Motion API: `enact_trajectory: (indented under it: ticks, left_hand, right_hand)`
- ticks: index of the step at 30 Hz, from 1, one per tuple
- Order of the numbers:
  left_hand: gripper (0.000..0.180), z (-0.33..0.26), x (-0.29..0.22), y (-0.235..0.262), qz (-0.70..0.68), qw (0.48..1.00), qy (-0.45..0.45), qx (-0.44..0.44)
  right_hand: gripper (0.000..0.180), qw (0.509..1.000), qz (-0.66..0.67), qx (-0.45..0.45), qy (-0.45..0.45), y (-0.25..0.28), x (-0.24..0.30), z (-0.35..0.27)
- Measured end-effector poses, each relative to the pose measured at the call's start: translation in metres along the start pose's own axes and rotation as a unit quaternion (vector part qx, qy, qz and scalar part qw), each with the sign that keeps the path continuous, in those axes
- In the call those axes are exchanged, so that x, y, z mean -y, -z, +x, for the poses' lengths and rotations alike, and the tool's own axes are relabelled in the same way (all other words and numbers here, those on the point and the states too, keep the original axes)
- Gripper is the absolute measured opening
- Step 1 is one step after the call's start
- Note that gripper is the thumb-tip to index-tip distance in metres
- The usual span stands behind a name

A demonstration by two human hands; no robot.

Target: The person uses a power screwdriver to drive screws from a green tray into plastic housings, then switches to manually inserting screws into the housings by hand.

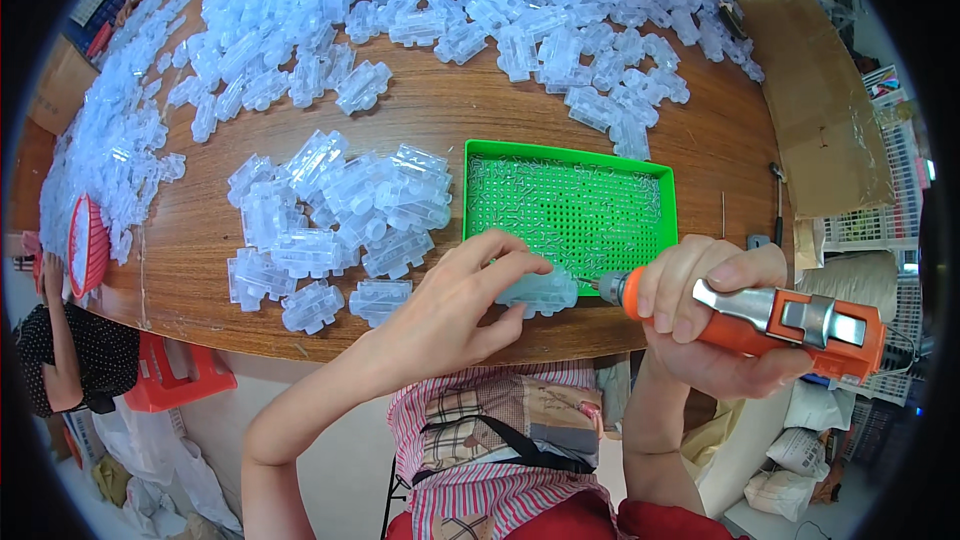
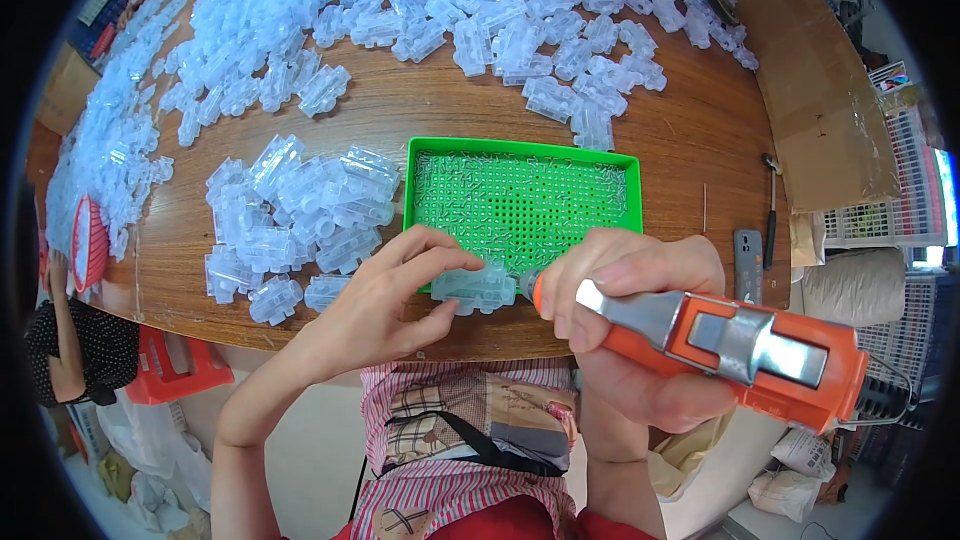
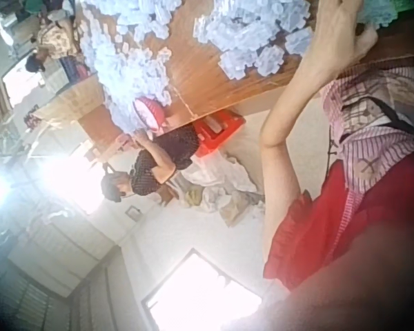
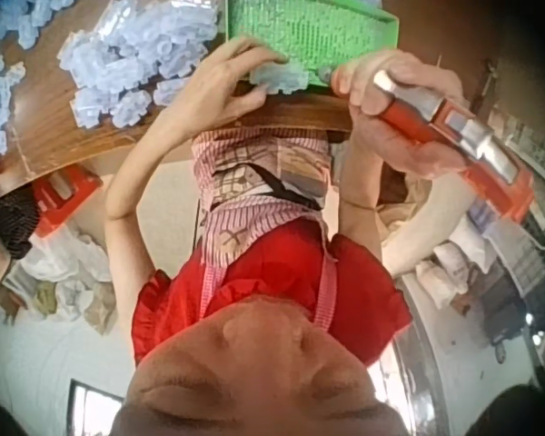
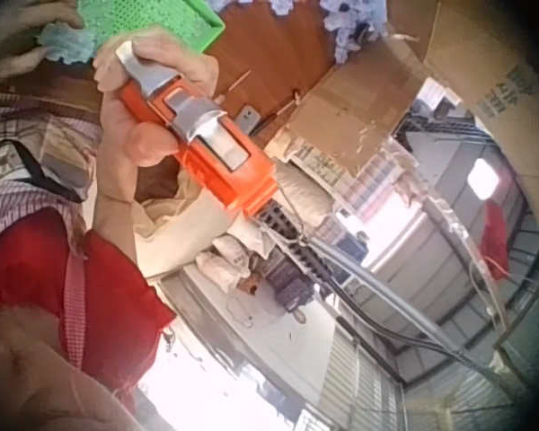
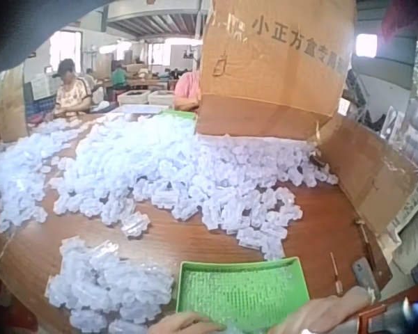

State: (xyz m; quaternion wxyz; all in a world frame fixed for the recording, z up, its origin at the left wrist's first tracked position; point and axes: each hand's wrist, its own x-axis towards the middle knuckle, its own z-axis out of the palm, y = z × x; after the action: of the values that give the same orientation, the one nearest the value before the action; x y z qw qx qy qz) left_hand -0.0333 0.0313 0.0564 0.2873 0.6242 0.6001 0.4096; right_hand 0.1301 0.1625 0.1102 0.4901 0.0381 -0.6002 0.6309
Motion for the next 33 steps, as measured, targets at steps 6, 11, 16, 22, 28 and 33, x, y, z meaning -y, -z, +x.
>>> enact_trajectory:
  ticks: [6,11,16,22,28,33]
  left_hand:
    - [0.045,-0.010,0.017,-0.012,0.045,0.996,-0.070,-0.036]
    - [0.054,-0.017,0.007,-0.014,0.044,0.995,-0.053,-0.072]
    - [0.060,-0.020,0.024,-0.017,0.080,0.996,-0.022,-0.044]
    - [0.069,-0.018,0.015,-0.020,0.093,0.993,-0.027,-0.063]
    - [0.072,-0.023,0.026,-0.029,0.073,0.992,-0.065,-0.076]
    - [0.067,-0.019,0.027,-0.032,0.020,0.994,-0.072,-0.076]
  right_hand:
    - [0.083,0.999,0.033,0.008,-0.040,-0.003,0.003,-0.002]
    - [0.071,1.000,0.004,-0.004,-0.019,-0.008,0.007,-0.001]
    - [0.083,0.997,0.062,0.002,-0.054,-0.010,0.006,-0.004]
    - [0.085,0.995,0.058,-0.013,-0.075,-0.013,0.011,-0.005]
    - [0.031,0.994,0.024,0.011,-0.105,-0.020,0.014,-0.014]
    - [0.031,0.994,0.005,0.058,-0.096,-0.017,0.015,-0.019]
